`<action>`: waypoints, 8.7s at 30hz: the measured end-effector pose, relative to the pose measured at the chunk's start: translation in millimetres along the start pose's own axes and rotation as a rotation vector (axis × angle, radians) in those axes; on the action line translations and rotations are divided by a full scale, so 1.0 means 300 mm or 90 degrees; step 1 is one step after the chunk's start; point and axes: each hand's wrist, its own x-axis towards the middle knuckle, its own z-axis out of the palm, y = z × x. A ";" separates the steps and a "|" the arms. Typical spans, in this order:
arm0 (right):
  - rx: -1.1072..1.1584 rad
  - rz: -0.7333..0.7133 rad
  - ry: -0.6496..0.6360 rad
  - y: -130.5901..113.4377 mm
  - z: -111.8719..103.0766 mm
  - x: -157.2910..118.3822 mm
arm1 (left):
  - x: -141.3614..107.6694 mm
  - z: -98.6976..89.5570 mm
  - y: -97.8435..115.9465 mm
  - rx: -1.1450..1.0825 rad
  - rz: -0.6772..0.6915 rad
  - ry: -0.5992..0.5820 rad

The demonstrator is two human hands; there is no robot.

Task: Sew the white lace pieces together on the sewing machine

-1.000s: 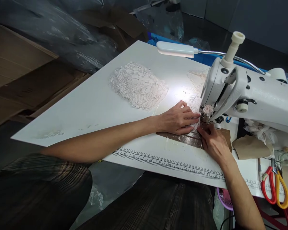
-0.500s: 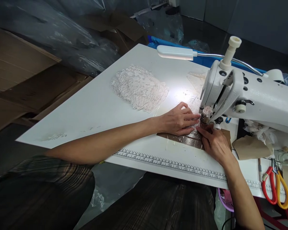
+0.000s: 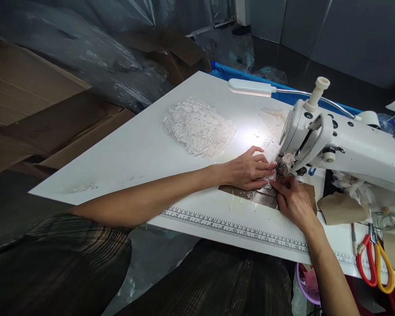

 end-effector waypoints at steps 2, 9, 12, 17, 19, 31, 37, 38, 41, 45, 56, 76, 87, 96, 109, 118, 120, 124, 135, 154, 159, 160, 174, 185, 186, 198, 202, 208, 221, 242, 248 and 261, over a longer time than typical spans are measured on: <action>0.003 0.001 0.003 -0.001 -0.002 0.002 | 0.001 0.003 -0.003 -0.007 -0.001 0.001; 0.033 0.012 0.000 0.001 -0.011 0.007 | 0.003 0.005 0.003 -0.019 -0.026 -0.007; 0.035 0.014 0.009 0.002 -0.008 0.007 | 0.002 0.004 0.012 0.002 -0.027 -0.002; 0.030 0.011 0.018 0.001 -0.005 0.005 | 0.003 -0.003 0.021 -0.005 -0.038 0.001; 0.026 0.012 0.013 0.002 -0.005 0.004 | 0.004 -0.006 0.020 -0.022 -0.039 -0.003; 0.043 0.009 0.030 0.004 -0.005 0.004 | 0.007 -0.009 0.011 -0.022 -0.033 -0.041; 0.044 -0.002 0.031 0.005 -0.007 0.005 | 0.003 -0.005 0.019 0.004 0.004 0.001; 0.042 -0.004 0.033 0.005 -0.006 0.005 | 0.002 -0.005 0.022 0.014 0.008 0.001; 0.037 -0.005 0.034 0.003 -0.002 0.005 | 0.000 -0.007 0.027 0.033 0.009 -0.008; 0.030 0.006 0.022 0.000 -0.001 0.004 | 0.000 -0.007 0.028 0.031 -0.005 -0.013; -0.047 0.075 0.001 -0.022 0.018 0.008 | 0.003 -0.003 0.022 0.021 -0.054 -0.036; 0.192 0.232 0.057 0.017 -0.017 0.014 | 0.007 -0.060 -0.038 -0.058 0.042 0.032; 0.095 0.013 0.034 -0.018 -0.010 0.012 | 0.027 0.017 -0.028 -0.232 -0.061 0.156; 0.118 0.012 -0.007 -0.019 -0.009 0.011 | 0.018 0.025 -0.021 -0.106 -0.010 0.033; 0.243 0.361 0.336 0.103 -0.045 0.004 | 0.020 0.029 -0.021 -0.128 -0.031 0.014; -0.044 0.259 0.159 0.162 0.017 0.068 | 0.023 0.022 -0.011 -0.129 0.000 0.030; -0.063 0.250 0.118 0.156 0.018 0.067 | 0.022 0.026 -0.011 -0.179 -0.001 0.045; -0.078 0.295 0.120 0.134 0.013 0.032 | 0.034 0.037 -0.007 -0.281 -0.049 0.079; 0.041 0.284 0.188 0.068 -0.054 -0.055 | 0.077 0.006 -0.010 -0.561 -0.405 0.044; -0.107 0.289 -0.070 -0.038 0.008 0.098 | 0.065 0.017 -0.047 -0.609 -0.337 -0.017; -0.102 0.257 -0.049 -0.040 0.016 0.123 | 0.066 0.013 -0.045 -0.608 -0.356 -0.027; -0.095 0.255 -0.041 -0.042 0.017 0.128 | 0.066 0.012 -0.043 -0.611 -0.357 -0.026; -0.088 0.343 -0.070 -0.074 0.004 0.161 | 0.078 -0.004 -0.034 -0.711 -0.419 -0.040; -0.095 -0.105 0.193 -0.093 0.004 0.095 | 0.064 -0.001 -0.037 -0.639 -0.359 -0.034; -0.079 -0.187 0.206 -0.115 -0.013 0.073 | 0.059 -0.019 -0.039 -0.602 -0.332 -0.042; -0.222 0.073 0.277 0.087 -0.056 -0.061 | 0.091 -0.079 -0.083 -0.240 -0.185 -0.010; -0.067 0.073 0.200 0.112 -0.022 -0.029 | 0.115 -0.024 -0.076 -0.230 -0.190 -0.082; 0.029 0.019 0.054 0.046 0.026 0.003 | 0.106 0.027 -0.111 -0.157 -0.136 -0.088; -0.037 0.005 0.063 0.032 0.064 -0.010 | -0.004 -0.145 -0.004 -0.368 -0.082 -0.030; -0.036 0.034 0.065 0.005 0.058 -0.018 | 0.024 0.029 -0.027 -0.087 -0.010 0.048; -0.022 0.027 0.061 0.006 0.054 -0.026 | 0.028 0.018 -0.019 -0.098 -0.032 0.022; 0.296 0.256 0.016 0.083 -0.045 0.072 | 0.034 0.023 0.004 -0.079 -0.051 0.019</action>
